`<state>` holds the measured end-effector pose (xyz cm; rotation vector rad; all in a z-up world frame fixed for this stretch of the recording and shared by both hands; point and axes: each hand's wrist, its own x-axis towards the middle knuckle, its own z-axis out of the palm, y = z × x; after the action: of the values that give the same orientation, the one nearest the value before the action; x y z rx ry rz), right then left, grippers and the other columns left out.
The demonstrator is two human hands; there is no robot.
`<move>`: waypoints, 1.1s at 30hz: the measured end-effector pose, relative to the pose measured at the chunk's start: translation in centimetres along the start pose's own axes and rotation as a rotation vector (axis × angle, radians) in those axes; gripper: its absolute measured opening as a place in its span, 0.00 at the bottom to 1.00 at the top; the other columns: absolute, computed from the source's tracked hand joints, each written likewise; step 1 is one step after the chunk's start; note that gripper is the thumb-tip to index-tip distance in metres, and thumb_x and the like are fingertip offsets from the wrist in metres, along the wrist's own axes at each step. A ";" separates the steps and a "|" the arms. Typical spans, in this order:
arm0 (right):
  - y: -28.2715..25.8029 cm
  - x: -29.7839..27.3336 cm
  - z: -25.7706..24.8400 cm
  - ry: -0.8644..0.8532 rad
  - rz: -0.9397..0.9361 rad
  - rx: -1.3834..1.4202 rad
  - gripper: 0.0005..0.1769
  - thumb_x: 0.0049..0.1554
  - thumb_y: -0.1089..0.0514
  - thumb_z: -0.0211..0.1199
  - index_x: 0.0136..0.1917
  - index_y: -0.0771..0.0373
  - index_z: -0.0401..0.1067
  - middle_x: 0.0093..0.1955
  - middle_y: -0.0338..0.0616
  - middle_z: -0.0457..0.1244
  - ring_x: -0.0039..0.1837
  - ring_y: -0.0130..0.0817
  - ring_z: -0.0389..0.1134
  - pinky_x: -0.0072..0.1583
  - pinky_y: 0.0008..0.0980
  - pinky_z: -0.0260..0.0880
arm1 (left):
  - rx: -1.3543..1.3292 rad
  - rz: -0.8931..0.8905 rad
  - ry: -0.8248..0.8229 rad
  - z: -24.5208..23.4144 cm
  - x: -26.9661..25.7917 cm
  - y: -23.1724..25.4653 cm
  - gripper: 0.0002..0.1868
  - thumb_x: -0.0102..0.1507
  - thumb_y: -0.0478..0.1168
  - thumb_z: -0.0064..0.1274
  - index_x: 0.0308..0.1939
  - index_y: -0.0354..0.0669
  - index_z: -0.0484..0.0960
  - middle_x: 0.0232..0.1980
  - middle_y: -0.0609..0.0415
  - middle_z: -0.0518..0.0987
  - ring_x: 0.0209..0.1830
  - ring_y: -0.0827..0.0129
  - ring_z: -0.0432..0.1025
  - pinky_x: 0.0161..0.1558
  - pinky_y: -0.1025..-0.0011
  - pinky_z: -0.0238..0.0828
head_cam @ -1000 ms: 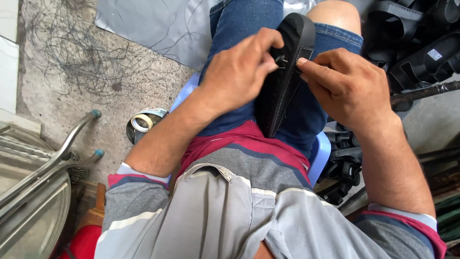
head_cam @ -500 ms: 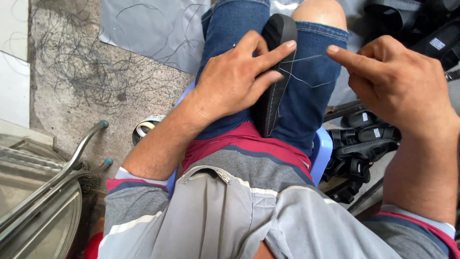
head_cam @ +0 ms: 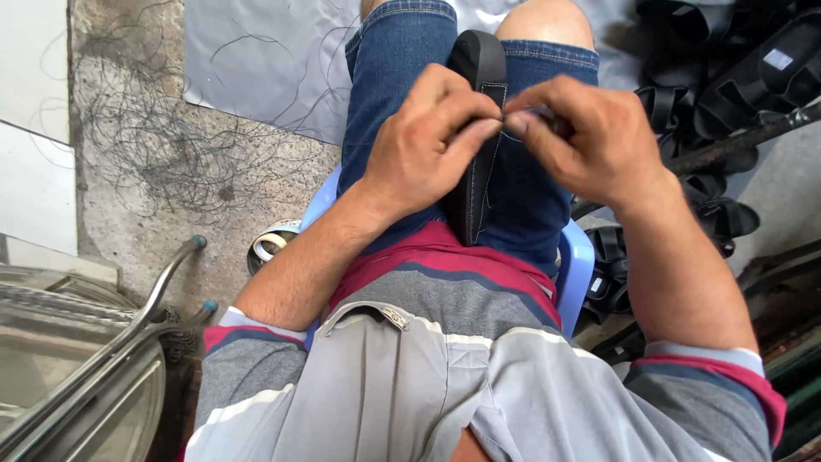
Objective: Hand-sewing a shoe sole using a needle and thread while sitting on a stool.
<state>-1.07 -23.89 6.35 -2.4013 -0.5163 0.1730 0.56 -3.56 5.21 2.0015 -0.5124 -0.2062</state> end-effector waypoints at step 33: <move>0.3 -0.8 0.8 0.169 -0.188 -0.220 0.04 0.60 0.63 0.64 0.47 0.64 0.70 0.53 0.49 0.62 0.51 0.44 0.64 0.50 0.39 0.66 | 0.373 -0.002 -0.068 -0.9 -3.6 -2.7 0.18 0.67 0.44 0.40 0.60 0.50 0.62 0.45 0.54 0.71 0.35 0.59 0.72 0.24 0.60 0.69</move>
<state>-1.89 -23.93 5.50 -2.5314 -0.7087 -0.1762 -1.62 -0.17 2.99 2.3632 -0.6279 -0.1910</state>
